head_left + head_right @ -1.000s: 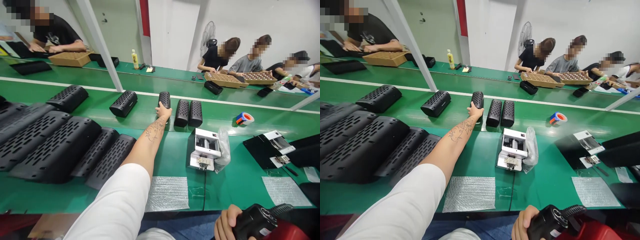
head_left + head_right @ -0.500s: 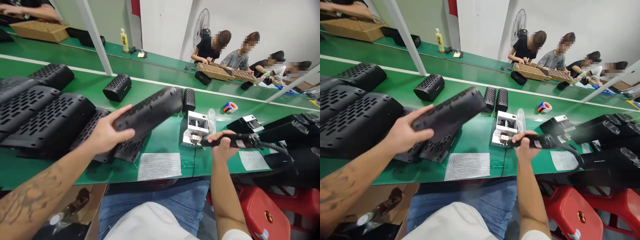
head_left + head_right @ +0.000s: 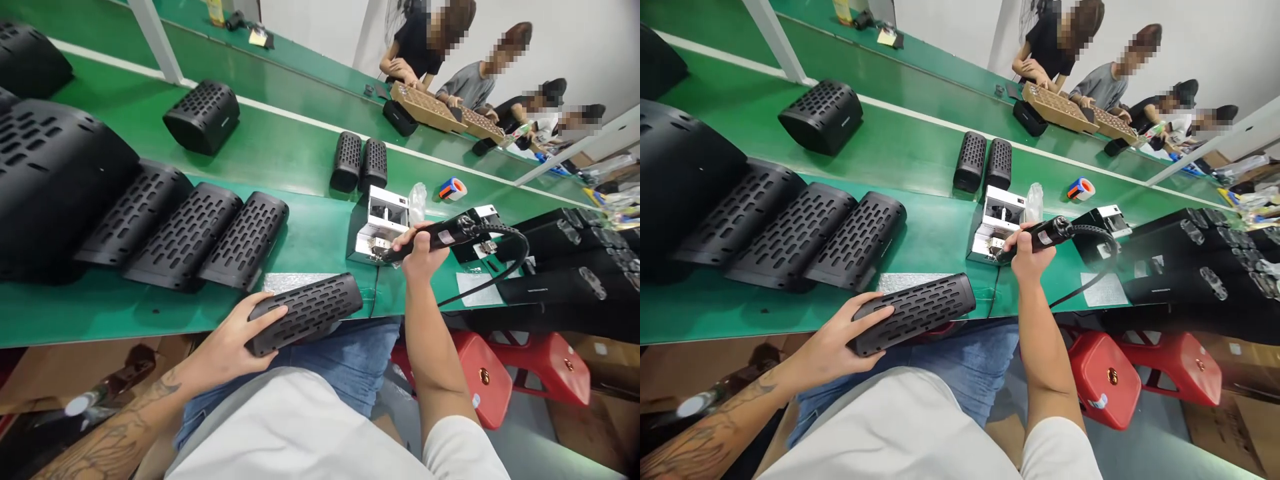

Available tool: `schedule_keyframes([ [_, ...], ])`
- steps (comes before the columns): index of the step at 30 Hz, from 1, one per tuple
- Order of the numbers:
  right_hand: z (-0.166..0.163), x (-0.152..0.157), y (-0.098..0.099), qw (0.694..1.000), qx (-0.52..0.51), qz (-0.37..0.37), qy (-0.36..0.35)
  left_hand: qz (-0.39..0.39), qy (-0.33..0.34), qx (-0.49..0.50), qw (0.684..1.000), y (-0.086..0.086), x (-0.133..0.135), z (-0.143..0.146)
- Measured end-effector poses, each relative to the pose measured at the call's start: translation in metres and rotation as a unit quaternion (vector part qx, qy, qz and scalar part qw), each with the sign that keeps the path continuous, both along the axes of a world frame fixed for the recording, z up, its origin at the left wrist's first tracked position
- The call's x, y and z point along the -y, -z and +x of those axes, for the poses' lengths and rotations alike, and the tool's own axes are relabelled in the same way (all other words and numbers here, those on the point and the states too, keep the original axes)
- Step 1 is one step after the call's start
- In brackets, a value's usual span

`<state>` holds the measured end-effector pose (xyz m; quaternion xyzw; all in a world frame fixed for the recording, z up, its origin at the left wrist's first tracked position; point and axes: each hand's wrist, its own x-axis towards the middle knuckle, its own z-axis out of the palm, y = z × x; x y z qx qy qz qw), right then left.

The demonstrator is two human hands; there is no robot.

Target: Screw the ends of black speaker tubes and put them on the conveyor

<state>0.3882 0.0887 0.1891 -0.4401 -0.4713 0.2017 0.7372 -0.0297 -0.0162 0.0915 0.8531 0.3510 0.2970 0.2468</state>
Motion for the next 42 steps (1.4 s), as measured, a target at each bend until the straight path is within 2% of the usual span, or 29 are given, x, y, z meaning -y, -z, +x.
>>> schedule_keyframes([
  [3,-0.006,0.032,-0.014,0.999,-0.001,0.017,-0.041,0.002,-0.005,0.007,1.000,0.007,-0.001,-0.002],
  [8,-0.022,0.092,-0.031,0.975,0.030,0.065,-0.211,-0.002,-0.002,0.011,1.000,0.005,-0.003,-0.003],
  [10,-0.028,0.104,-0.032,0.957,0.059,0.072,-0.275,-0.011,-0.006,0.009,1.000,0.004,-0.003,-0.002],
  [12,-0.035,0.107,-0.029,0.947,0.077,0.072,-0.304,-0.020,-0.010,0.005,1.000,0.002,-0.003,-0.002],
  [17,-0.053,0.097,-0.019,0.958,0.052,0.043,-0.279,-0.018,-0.003,0.007,1.000,0.000,-0.002,-0.002],
  [26,-0.062,0.089,-0.008,0.928,0.021,0.037,-0.371,-0.042,-0.011,-0.005,0.999,0.002,-0.001,-0.001],
  [37,-0.063,0.090,0.000,0.916,0.060,0.039,-0.396,-0.039,-0.019,-0.029,0.999,0.005,-0.001,-0.002],
  [39,-0.064,0.095,-0.001,0.919,0.059,0.034,-0.388,-0.033,-0.013,-0.029,0.999,0.004,-0.001,-0.002],
  [42,-0.061,0.098,-0.010,0.940,0.041,0.013,-0.339,-0.043,-0.031,-0.013,0.999,0.009,0.002,-0.001],
])
